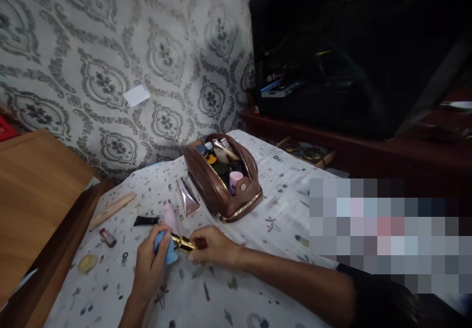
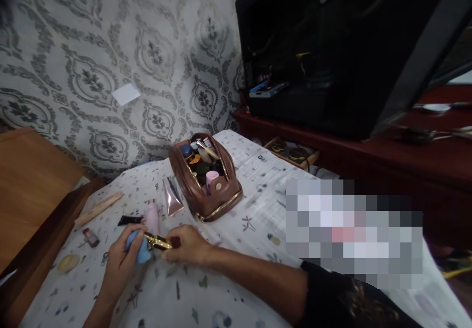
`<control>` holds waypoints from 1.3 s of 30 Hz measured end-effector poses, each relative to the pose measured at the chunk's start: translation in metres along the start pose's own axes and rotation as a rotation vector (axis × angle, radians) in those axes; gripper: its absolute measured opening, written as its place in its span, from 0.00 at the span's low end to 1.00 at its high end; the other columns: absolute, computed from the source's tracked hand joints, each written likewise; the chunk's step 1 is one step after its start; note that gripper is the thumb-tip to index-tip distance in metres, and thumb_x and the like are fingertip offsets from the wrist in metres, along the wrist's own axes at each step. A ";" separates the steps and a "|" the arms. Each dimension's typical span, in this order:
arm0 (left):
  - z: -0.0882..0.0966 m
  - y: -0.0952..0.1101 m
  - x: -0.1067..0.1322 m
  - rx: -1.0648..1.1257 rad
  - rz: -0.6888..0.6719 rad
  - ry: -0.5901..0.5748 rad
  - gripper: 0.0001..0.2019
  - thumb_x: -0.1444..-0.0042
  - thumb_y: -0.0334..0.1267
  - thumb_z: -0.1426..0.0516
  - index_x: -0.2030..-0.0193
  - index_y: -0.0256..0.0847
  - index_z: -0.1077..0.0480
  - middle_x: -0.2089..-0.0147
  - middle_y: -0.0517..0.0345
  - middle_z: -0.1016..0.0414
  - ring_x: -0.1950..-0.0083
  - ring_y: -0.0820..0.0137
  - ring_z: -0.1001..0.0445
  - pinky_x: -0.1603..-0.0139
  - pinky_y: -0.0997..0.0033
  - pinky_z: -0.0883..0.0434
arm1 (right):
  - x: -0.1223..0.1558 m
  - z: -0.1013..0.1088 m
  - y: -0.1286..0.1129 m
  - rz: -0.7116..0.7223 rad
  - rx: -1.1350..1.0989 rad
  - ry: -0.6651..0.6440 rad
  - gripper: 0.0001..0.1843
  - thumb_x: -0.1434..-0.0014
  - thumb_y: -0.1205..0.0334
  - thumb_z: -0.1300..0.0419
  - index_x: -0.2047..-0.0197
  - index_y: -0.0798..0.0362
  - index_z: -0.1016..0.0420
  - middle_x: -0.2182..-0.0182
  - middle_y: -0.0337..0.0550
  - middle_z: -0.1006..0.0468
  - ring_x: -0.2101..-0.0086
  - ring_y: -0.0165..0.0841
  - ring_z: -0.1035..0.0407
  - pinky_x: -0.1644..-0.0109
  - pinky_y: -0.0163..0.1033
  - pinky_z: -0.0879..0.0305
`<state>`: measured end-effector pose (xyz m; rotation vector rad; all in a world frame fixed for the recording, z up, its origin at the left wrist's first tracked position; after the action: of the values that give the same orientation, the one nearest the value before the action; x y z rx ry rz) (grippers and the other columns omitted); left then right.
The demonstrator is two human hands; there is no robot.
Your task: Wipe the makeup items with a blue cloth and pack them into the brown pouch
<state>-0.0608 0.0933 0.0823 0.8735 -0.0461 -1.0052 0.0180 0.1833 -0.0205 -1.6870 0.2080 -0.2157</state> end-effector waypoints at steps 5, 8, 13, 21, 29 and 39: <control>-0.005 -0.002 0.000 0.023 0.034 -0.009 0.19 0.40 0.55 0.46 0.70 0.40 0.31 0.78 0.66 0.39 0.77 0.74 0.39 0.76 0.77 0.38 | 0.014 0.019 -0.032 0.132 0.436 0.253 0.14 0.59 0.71 0.31 0.72 0.54 0.33 0.75 0.32 0.33 0.72 0.27 0.40 0.68 0.32 0.47; -0.005 -0.004 0.001 0.044 0.061 0.007 0.19 0.42 0.55 0.45 0.70 0.40 0.32 0.77 0.66 0.39 0.77 0.74 0.39 0.76 0.78 0.38 | 0.019 0.020 -0.044 0.167 0.565 0.285 0.15 0.57 0.71 0.31 0.67 0.53 0.31 0.70 0.34 0.31 0.70 0.29 0.38 0.66 0.33 0.45; 0.005 -0.012 0.002 0.043 0.104 0.102 0.19 0.44 0.56 0.43 0.67 0.40 0.29 0.77 0.65 0.35 0.75 0.73 0.37 0.75 0.77 0.35 | 0.021 0.016 -0.041 0.157 0.512 0.225 0.24 0.53 0.64 0.29 0.54 0.50 0.31 0.70 0.32 0.30 0.70 0.29 0.34 0.66 0.32 0.42; 0.010 -0.029 -0.003 -0.031 0.118 0.062 0.21 0.45 0.58 0.44 0.60 0.41 0.26 0.60 0.56 0.21 0.60 0.65 0.26 0.61 0.72 0.28 | 0.021 0.009 -0.044 0.190 0.574 0.158 0.18 0.44 0.53 0.32 0.54 0.51 0.30 0.67 0.35 0.27 0.67 0.31 0.31 0.65 0.32 0.39; 0.003 -0.018 0.002 0.047 0.162 0.064 0.22 0.44 0.58 0.44 0.53 0.45 0.26 0.56 0.58 0.23 0.56 0.63 0.26 0.60 0.72 0.28 | 0.017 0.009 -0.036 0.097 0.389 0.099 0.15 0.42 0.50 0.34 0.61 0.53 0.27 0.72 0.33 0.28 0.69 0.28 0.32 0.65 0.31 0.38; 0.000 -0.008 0.001 0.009 0.005 0.108 0.21 0.45 0.57 0.45 0.54 0.42 0.28 0.57 0.55 0.23 0.56 0.60 0.26 0.54 0.64 0.28 | 0.010 0.005 -0.021 0.061 0.146 0.076 0.12 0.44 0.58 0.31 0.59 0.53 0.25 0.76 0.30 0.29 0.75 0.25 0.32 0.70 0.29 0.42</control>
<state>-0.0659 0.0903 0.0769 0.9344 0.0389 -0.9520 0.0293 0.1876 -0.0005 -1.5268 0.2930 -0.2442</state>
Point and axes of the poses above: each hand's wrist, its own x-axis away from the middle knuckle, its own z-axis out of the back of the hand, y = z × x, the point moved 10 cm from there along -x, towards the middle knuckle
